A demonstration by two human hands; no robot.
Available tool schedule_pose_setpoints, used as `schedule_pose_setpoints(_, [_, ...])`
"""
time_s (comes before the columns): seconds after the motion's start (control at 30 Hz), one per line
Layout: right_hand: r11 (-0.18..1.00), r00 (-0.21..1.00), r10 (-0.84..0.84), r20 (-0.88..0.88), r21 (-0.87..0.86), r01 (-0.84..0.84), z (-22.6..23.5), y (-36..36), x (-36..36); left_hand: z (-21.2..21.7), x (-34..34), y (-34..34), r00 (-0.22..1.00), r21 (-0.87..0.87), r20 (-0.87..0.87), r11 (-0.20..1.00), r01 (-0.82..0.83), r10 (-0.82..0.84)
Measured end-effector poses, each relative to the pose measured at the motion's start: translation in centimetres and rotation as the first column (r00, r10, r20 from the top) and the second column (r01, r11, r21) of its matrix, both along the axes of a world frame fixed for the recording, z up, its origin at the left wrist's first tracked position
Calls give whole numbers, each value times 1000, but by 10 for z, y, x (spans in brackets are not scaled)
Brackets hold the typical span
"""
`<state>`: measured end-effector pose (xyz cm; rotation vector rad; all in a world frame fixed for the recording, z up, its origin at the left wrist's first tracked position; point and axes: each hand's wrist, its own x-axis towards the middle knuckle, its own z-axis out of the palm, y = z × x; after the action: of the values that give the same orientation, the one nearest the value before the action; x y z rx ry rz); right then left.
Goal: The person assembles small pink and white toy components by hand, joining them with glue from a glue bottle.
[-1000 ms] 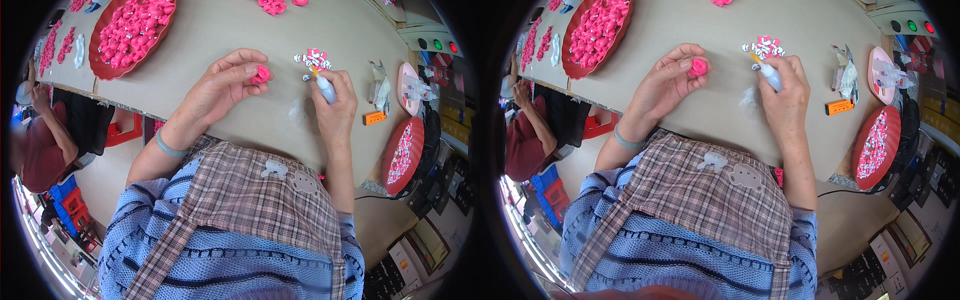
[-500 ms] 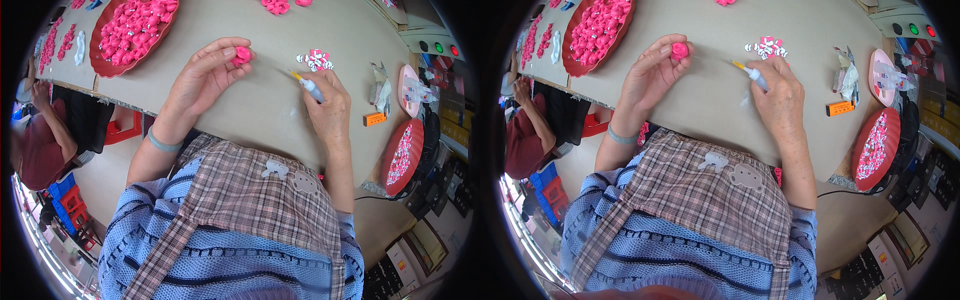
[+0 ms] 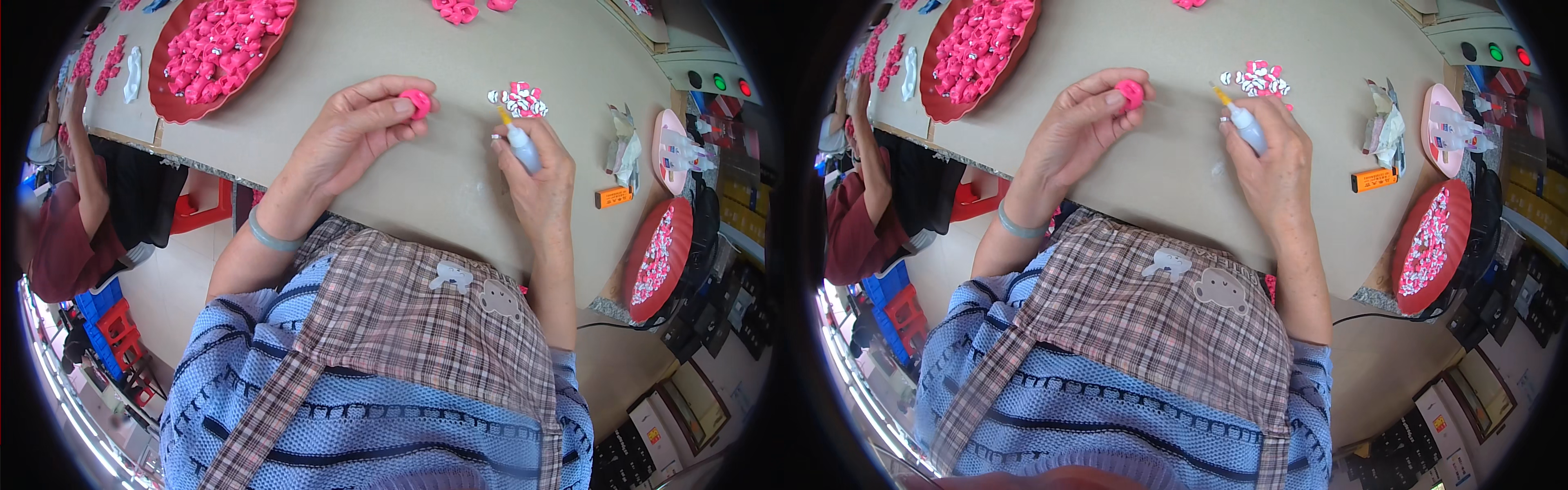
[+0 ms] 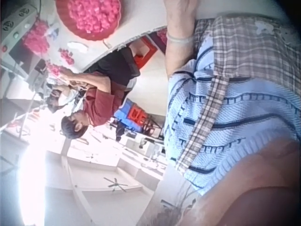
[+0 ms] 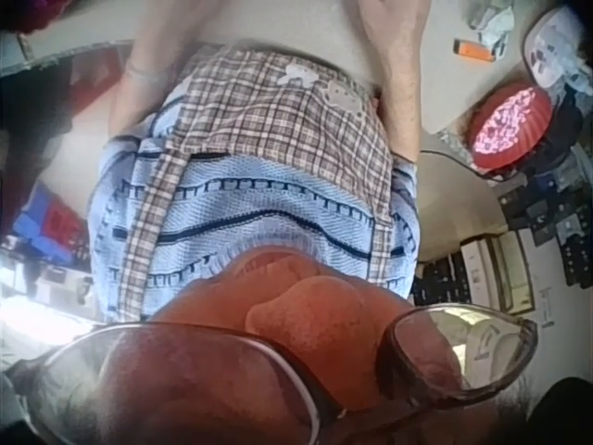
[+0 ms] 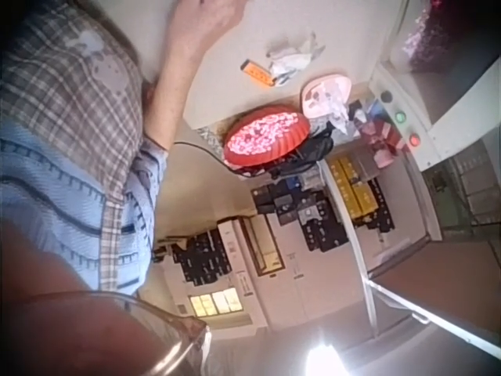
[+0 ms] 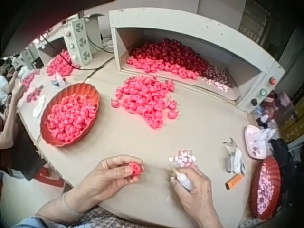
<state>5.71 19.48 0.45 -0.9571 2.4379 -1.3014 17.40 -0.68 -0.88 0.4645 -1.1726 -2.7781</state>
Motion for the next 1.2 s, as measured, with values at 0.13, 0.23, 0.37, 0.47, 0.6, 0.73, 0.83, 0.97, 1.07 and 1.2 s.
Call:
schedule_pose_setpoints(0.13, [988, 895, 12, 445, -143, 58, 12, 2, 8, 2, -2, 16, 992, 10, 11, 992, 123, -124])
schedule_pose_setpoints(0.23, [936, 801, 124, 585, -337, 101, 15, 3, 12, 6, -3, 28, 984, -40, 19, 983, 179, -179])
schedule_pose_setpoints(0.37, [926, 795, 143, 589, -363, 103, 16, 7, 17, 3, -4, 34, 975, -81, 56, 973, 218, -214])
schedule_pose_setpoints(0.47, [945, 866, 119, 486, -323, 51, 14, 8, 20, 3, -3, 38, 973, -74, 55, 971, 227, -224])
schedule_pose_setpoints(0.6, [942, 979, 152, 139, -319, -101, 8, 8, 18, 5, -4, 40, 967, -76, 61, 964, 253, -249])
schedule_pose_setpoints(0.73, [945, 980, 173, 95, -298, -138, 7, 7, 18, 5, -3, 40, 963, -127, 76, 956, 265, -257])
schedule_pose_setpoints(0.83, [940, 977, 205, 49, -288, -183, 5, 7, 18, 6, -2, 40, 957, -177, 87, 941, 289, -277])
schedule_pose_setpoints(0.97, [934, 981, 193, 24, -309, -176, -1, 7, 22, 5, -3, 42, 962, -150, 93, 952, 269, -257])
schedule_pose_setpoints(1.07, [925, 988, 157, -2, -349, -148, -12, 7, 27, 6, -5, 44, 963, -154, 102, 953, 262, -249])
schedule_pose_setpoints(1.2, [913, 987, 149, -66, -374, -163, -14, 5, 28, 5, -4, 43, 965, -197, 108, 946, 256, -238])
